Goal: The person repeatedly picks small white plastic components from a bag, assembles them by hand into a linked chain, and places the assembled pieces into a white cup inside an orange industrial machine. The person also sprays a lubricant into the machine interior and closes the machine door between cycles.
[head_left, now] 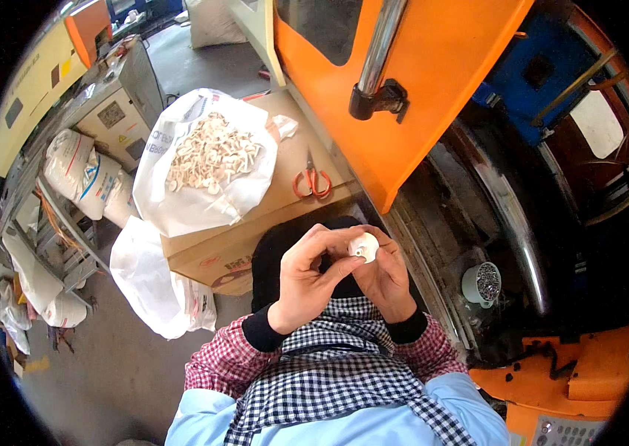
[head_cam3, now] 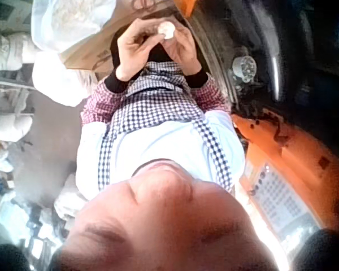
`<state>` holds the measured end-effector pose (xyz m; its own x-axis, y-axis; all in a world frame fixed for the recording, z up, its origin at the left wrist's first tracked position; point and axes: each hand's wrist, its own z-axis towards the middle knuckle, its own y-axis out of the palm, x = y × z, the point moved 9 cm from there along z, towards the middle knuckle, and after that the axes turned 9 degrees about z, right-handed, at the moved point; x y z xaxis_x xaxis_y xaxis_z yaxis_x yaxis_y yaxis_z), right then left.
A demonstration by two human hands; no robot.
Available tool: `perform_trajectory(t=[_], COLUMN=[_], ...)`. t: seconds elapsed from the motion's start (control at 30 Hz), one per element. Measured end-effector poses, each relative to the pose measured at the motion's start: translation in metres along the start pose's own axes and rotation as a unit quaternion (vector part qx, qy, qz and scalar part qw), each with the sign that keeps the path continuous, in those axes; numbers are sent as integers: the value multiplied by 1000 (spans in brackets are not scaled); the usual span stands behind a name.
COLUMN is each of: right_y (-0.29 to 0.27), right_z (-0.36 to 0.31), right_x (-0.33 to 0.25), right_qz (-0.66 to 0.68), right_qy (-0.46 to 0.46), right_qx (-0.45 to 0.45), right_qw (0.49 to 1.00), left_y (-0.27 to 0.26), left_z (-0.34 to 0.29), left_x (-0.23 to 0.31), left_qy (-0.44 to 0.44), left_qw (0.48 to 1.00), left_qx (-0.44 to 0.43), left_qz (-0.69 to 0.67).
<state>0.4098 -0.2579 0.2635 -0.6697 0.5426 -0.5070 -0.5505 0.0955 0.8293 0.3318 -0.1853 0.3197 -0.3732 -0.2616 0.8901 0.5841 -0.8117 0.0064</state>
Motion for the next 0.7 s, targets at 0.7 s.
perform_trajectory(t=[0.7], right_y=[12], right_z=[-8], right_x=[1], right_qz=[-337], right_qy=[-126], right_qx=[-27], right_qw=[933], left_y=[-23], left_z=[-36], left_x=[-27], left_qy=[-46], left_qw=[996], left_qx=[71], left_qz=[-11])
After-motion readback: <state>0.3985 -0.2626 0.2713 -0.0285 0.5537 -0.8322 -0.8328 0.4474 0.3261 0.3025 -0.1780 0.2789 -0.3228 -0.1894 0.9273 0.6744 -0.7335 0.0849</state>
